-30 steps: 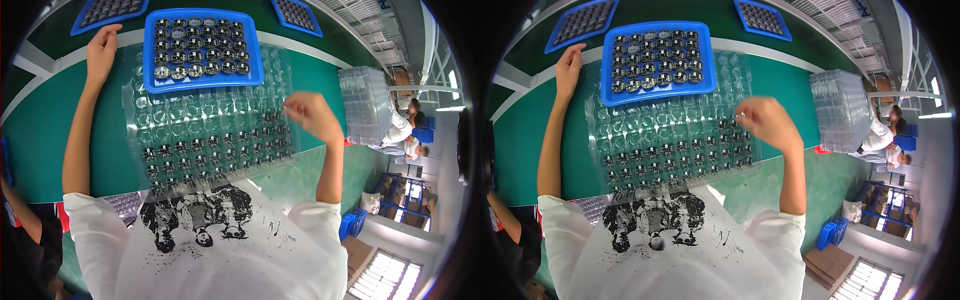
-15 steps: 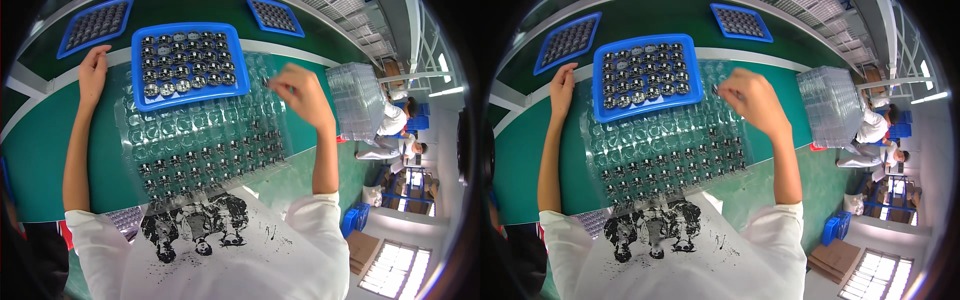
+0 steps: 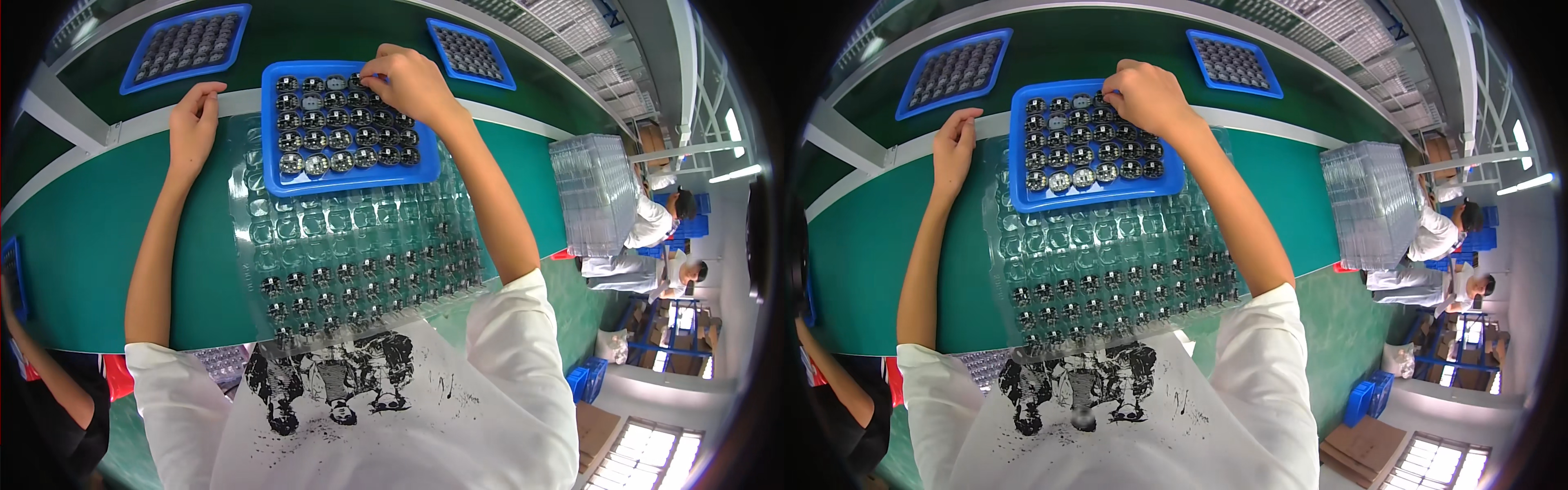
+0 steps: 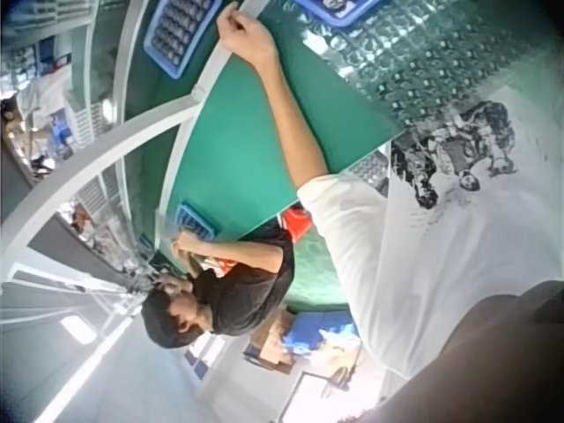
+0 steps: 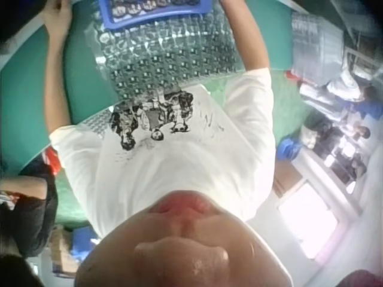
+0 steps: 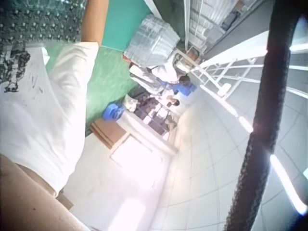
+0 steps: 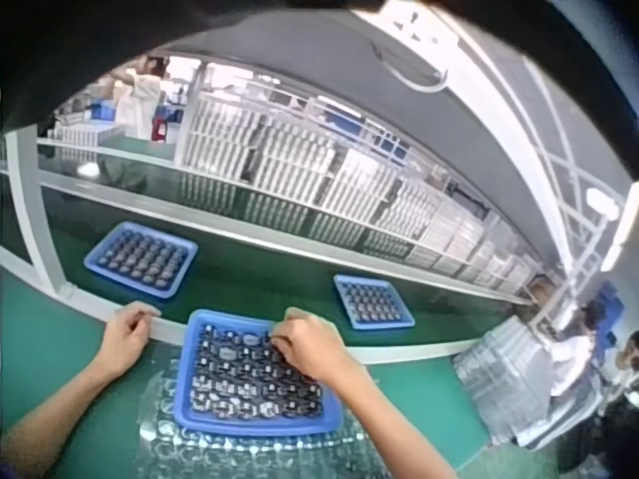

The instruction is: Manually arranging small circular electronic components into a blue organizational tray at an assembly station.

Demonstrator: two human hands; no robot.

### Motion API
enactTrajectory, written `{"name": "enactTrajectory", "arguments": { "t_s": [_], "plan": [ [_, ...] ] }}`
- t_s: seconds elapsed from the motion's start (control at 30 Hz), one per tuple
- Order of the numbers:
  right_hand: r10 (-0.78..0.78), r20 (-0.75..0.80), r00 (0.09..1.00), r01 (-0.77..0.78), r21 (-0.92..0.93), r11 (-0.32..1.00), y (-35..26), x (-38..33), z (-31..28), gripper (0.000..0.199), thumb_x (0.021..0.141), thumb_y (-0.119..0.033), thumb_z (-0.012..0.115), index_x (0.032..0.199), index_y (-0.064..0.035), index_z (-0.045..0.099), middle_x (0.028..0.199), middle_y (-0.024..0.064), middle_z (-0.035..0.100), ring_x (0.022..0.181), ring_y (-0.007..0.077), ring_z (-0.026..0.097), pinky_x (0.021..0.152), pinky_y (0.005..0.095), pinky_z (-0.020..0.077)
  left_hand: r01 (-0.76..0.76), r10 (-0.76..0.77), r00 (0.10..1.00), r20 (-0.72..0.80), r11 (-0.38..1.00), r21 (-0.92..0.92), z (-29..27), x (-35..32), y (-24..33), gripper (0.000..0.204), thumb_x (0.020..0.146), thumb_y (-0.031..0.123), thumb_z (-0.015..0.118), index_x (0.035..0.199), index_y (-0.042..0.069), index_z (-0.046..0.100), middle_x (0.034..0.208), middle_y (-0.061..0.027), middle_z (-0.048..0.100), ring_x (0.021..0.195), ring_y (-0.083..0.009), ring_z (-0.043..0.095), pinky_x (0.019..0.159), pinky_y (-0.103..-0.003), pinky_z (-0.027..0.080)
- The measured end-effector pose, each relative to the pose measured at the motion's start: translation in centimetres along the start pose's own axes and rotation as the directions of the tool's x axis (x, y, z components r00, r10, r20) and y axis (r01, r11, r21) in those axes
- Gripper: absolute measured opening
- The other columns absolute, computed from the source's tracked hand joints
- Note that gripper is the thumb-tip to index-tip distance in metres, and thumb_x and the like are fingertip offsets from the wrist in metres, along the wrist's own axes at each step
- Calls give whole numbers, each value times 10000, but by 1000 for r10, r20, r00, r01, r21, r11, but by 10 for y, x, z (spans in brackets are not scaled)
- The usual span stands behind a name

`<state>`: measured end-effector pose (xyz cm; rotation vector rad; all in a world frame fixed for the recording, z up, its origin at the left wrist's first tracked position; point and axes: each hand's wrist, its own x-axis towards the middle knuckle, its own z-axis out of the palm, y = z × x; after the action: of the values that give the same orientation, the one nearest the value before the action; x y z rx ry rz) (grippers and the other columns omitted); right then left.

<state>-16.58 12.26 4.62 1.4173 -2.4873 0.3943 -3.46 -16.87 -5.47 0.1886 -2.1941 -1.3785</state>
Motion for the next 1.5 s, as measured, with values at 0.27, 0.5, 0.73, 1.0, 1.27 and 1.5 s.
{"name": "enactTrajectory", "arguments": {
  "t_s": [0.27, 0.5, 0.73, 1.0, 1.27, 1.5],
  "plan": [
    [-10, 15, 1000, 10, -23, 1000, -2, 1, 0, 79, 794, -128, 719, 850, -77, 743, 813, 72, 628, 741, 276, 639, 678, 401, 507, 50, -50, 998, -23, 999, -13, 0, -1, 12, 190, 952, 67, 507, 1067, 11, 648, 685, 33, 490, 618, -33, 381, 550, -223, 303],
    [-37, 34, 999, 38, -31, 999, -4, 2, 3, 71, 792, -114, 709, 841, -72, 738, 813, 78, 626, 748, 288, 636, 683, 405, 507, 21, -21, 1000, -17, 1000, 0, -1, -1, 3, 193, 946, 68, 509, 1068, 12, 649, 674, 34, 490, 610, -35, 385, 542, -229, 310],
    [-32, 21, 999, 32, -4, 999, 4, -3, 9, 103, 797, -127, 705, 871, -57, 724, 817, 90, 628, 770, 295, 635, 688, 407, 505, 5, -5, 1000, 5, 1000, -19, 1, 1, -3, 197, 950, 76, 507, 1073, 21, 650, 688, 41, 502, 617, -34, 398, 545, -227, 318],
    [32, -110, 993, -12, 179, 984, -8, -57, -59, 144, 814, -137, 727, 893, -23, 687, 745, 80, 617, 622, 150, 545, 577, 291, 443, 28, -28, 999, 31, 1000, -11, -3, 4, -7, 227, 977, 142, 505, 1126, 56, 654, 708, 57, 507, 619, -31, 390, 546, -207, 316],
    [295, 432, 852, -387, 140, 911, -56, -192, -75, 108, 781, -55, 692, 882, -18, 686, 758, 99, 635, 643, 219, 592, 599, 328, 471, 17, -18, 999, 30, 1000, 20, -5, 3, -7, 240, 977, 152, 504, 1136, 62, 659, 720, 54, 514, 645, -28, 408, 568, -203, 335],
    [243, 302, 922, -290, 121, 949, -52, -146, -102, 93, 786, -10, 664, 873, -28, 690, 768, 114, 633, 707, 278, 623, 614, 362, 480, -11, 11, 1000, -1, 1000, 11, -1, 2, -5, 203, 967, 122, 498, 1079, 42, 647, 655, 58, 470, 602, -31, 390, 545, -222, 321]
  ]
}}
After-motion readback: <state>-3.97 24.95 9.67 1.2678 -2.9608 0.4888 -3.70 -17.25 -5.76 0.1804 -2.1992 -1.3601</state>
